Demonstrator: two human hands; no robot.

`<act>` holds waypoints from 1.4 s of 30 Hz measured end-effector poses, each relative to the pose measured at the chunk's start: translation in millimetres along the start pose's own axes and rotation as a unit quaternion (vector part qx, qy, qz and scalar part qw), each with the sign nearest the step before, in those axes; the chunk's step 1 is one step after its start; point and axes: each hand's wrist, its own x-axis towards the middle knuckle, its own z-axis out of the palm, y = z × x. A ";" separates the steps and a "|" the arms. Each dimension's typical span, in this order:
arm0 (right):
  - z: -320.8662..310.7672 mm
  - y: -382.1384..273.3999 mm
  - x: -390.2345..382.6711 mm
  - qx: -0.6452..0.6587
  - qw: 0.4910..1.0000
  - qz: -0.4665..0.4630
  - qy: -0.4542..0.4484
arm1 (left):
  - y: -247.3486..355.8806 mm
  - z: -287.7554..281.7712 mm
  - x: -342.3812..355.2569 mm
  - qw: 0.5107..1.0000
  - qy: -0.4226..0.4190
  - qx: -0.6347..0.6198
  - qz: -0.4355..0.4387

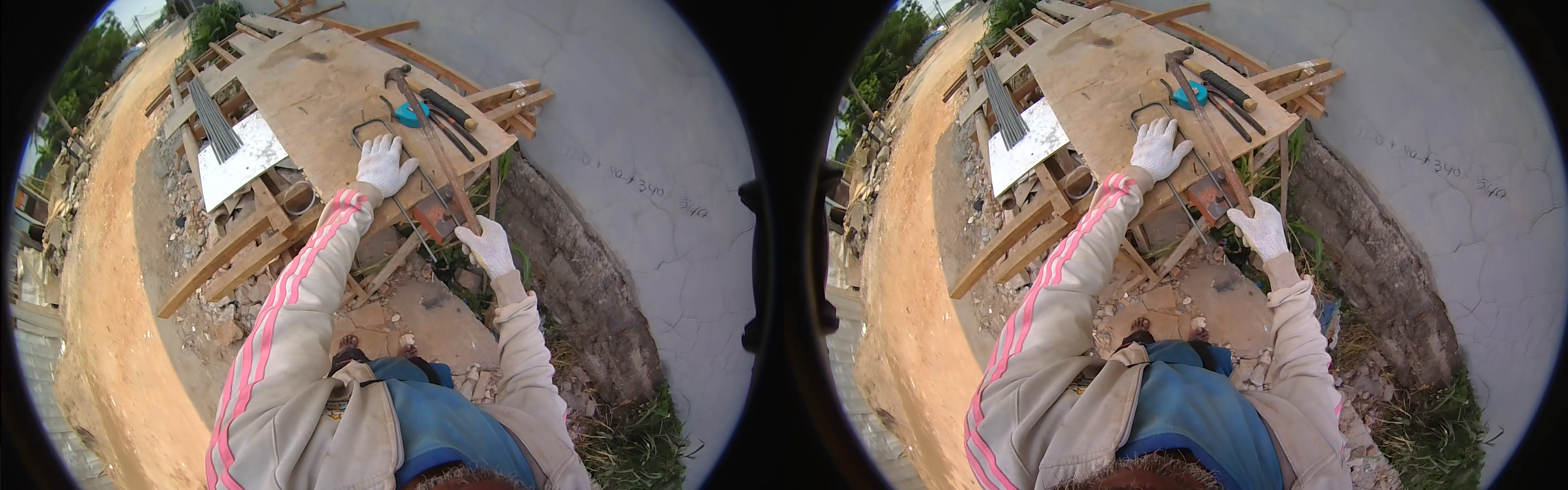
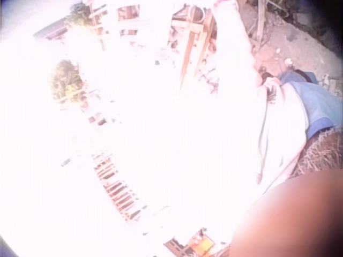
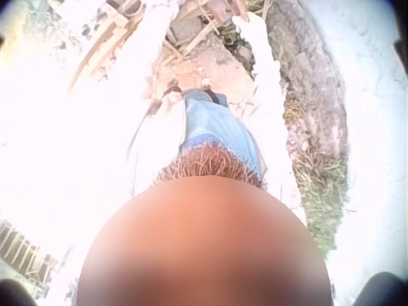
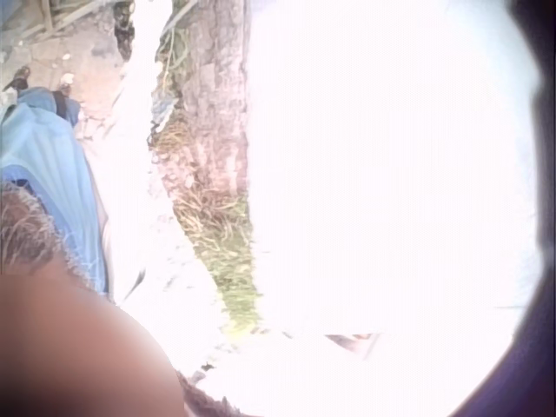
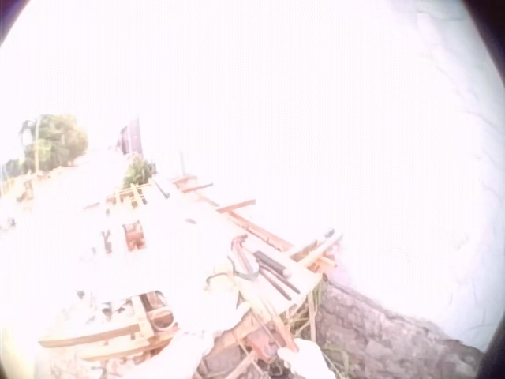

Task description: The person bends metal rods into U-shaped forms using a hammer and a wooden workbench as a fulcrum. They repeatedly position each rod, strike it with the hammer to create bends, and place the finished pieces aside.

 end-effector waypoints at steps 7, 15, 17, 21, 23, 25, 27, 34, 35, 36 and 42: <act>7.9 -1.0 -6.2 0.025 0.998 0.057 0.025 | -2.6 5.2 11.6 0.999 -0.023 -0.004 0.033; 5.0 7.1 1.3 0.042 0.998 0.055 0.008 | -6.7 1.8 15.6 0.998 -0.040 -0.028 0.026; -1.6 9.6 5.1 -0.099 0.992 -0.045 0.060 | -5.8 1.8 16.2 0.998 -0.052 -0.013 0.026; -39.0 17.6 -23.7 -0.143 0.984 0.036 0.104 | -4.6 1.3 17.7 0.998 -0.054 0.016 0.026; -62.0 27.2 -44.9 -0.199 0.970 0.005 0.141 | -4.5 1.9 17.9 0.998 -0.058 0.021 0.024; -82.1 43.9 -69.5 -0.239 0.954 -0.003 0.179 | -4.6 3.0 17.5 0.998 -0.054 0.026 0.021; -97.2 64.0 -93.9 -0.303 0.918 -0.005 0.256 | -4.9 4.3 17.9 0.998 -0.056 0.031 0.021; -153.2 103.8 -157.5 -0.480 0.833 0.062 0.268 | -7.8 6.4 19.0 0.998 -0.042 0.034 0.027; -161.4 105.3 -162.3 -0.470 0.846 0.060 0.244 | -8.0 6.7 19.1 0.998 -0.040 0.037 0.026; -167.9 107.0 -164.2 -0.494 0.837 0.052 0.229 | -8.2 7.1 19.3 0.998 -0.038 0.033 0.026; -210.3 99.7 -151.7 -0.577 0.799 0.032 0.163 | -9.3 9.1 18.4 0.998 -0.028 0.037 0.031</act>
